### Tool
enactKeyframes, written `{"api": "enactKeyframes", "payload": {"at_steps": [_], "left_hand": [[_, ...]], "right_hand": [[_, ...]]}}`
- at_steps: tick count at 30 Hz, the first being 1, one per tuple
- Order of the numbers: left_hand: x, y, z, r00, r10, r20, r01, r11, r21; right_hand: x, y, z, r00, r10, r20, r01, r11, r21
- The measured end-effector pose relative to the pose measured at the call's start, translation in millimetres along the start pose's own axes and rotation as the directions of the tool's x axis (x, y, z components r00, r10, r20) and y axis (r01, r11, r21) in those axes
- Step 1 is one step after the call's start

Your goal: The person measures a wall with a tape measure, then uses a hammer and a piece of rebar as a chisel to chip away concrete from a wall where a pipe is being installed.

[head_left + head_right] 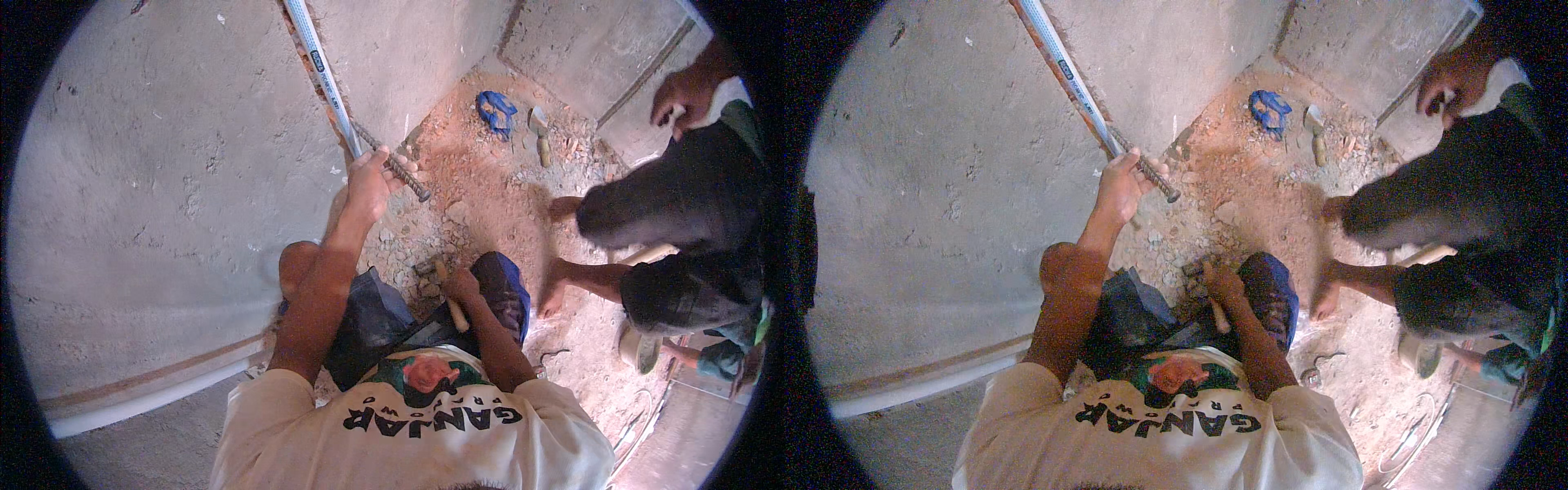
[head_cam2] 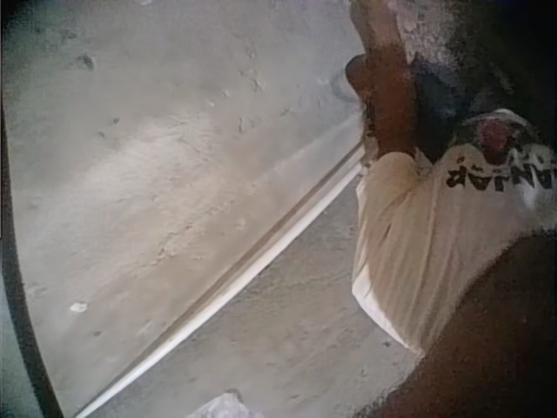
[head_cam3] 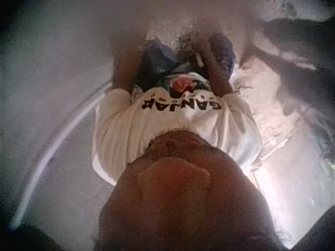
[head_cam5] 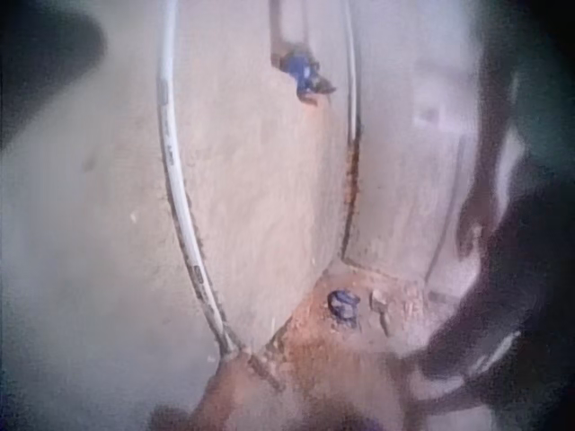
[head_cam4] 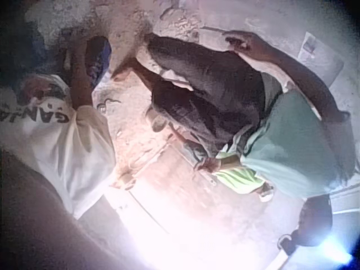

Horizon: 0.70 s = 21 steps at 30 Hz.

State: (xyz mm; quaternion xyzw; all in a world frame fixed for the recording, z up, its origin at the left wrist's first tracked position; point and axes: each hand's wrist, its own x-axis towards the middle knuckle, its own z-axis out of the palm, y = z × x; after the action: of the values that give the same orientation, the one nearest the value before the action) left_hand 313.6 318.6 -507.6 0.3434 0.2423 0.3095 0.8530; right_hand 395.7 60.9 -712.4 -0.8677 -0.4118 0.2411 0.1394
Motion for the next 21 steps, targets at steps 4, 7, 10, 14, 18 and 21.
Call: {"api": "enactKeyframes", "payload": {"at_steps": [4,7,10,14,18,21], "left_hand": [[11.3,3.9,-1.6,0.999,0.017,-0.051,-0.019,0.999,-0.046],[19.8,5.0,-2.3,0.999,-0.001,-0.05,-0.005,0.994,-0.114],[29.2,11.2,-15.4,0.996,0.041,-0.076,-0.053,0.986,-0.157],[37.9,14.6,-14.1,0.989,0.066,-0.131,-0.09,0.979,-0.184],[45.1,12.3,-21.2,0.995,0.063,-0.082,-0.08,0.972,-0.221],[49.3,3.2,-23.6,0.995,0.074,-0.061,-0.084,0.98,-0.18]], "right_hand": [[19.7,0.5,-0.4,0.951,-0.011,0.308,0.024,0.999,-0.04],[47.2,36.7,47.1,0.928,-0.022,0.371,0.064,0.993,-0.101],[48.2,29.8,49.0,0.937,-0.087,0.339,0.117,0.991,-0.071],[47.6,33.8,44.3,0.889,-0.149,0.432,0.18,0.983,-0.032],[43.3,32.8,43.9,0.91,-0.083,0.406,0.142,0.983,-0.117],[45.9,46.6,60.0,0.93,-0.009,0.367,0.005,1.0,0.012]]}}
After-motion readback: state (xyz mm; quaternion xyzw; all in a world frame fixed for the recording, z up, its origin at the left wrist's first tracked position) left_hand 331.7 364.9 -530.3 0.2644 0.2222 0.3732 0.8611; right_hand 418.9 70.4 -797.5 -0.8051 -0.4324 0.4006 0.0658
